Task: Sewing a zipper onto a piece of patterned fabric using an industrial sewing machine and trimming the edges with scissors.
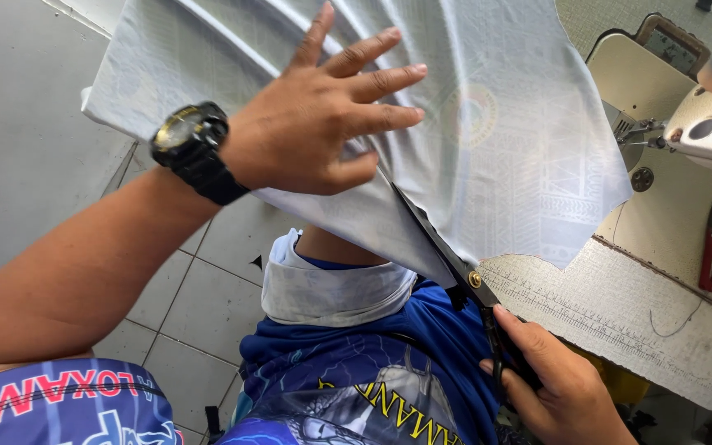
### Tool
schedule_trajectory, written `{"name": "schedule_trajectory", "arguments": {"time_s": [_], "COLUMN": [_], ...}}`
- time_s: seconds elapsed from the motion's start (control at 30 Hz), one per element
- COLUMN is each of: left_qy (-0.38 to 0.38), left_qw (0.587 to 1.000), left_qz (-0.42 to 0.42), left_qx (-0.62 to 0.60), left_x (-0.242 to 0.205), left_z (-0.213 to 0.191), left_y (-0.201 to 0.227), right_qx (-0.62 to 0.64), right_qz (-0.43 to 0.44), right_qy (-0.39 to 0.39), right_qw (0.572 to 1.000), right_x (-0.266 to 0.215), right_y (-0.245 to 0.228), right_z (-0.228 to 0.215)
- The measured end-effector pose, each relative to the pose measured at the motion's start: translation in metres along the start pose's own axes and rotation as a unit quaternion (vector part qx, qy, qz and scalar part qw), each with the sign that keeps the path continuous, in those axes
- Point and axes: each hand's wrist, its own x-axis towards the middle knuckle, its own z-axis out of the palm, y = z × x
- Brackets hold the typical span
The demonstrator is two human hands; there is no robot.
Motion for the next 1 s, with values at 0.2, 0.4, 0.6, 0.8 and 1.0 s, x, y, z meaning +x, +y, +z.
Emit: {"name": "schedule_trajectory", "arguments": {"time_s": [0.2,0.4,0.6,0.8,1.0], "left_qy": [-0.023,0.002,0.011,0.011,0.009], "left_qw": [0.998,0.997,0.998,0.998,0.998], "left_qz": [0.017,0.033,0.038,0.034,0.03], "left_qx": [0.049,0.069,0.057,0.055,0.063], "left_x": [-0.012,-0.013,-0.014,-0.014,-0.014], "left_z": [0.003,0.003,0.004,0.005,0.006], "left_y": [-0.005,-0.006,-0.007,-0.007,-0.007], "right_qx": [-0.005,-0.031,-0.035,-0.068,-0.067], "right_qz": [-0.005,-0.011,0.06,0.018,0.047], "right_qy": [0.017,0.037,0.051,0.022,0.029], "right_qw": [1.0,0.999,0.996,0.997,0.996], "right_x": [0.008,0.015,0.017,0.019,0.025], "right_y": [-0.009,-0.015,-0.024,-0.013,-0.022], "right_z": [0.001,0.005,0.009,0.007,0.007]}}
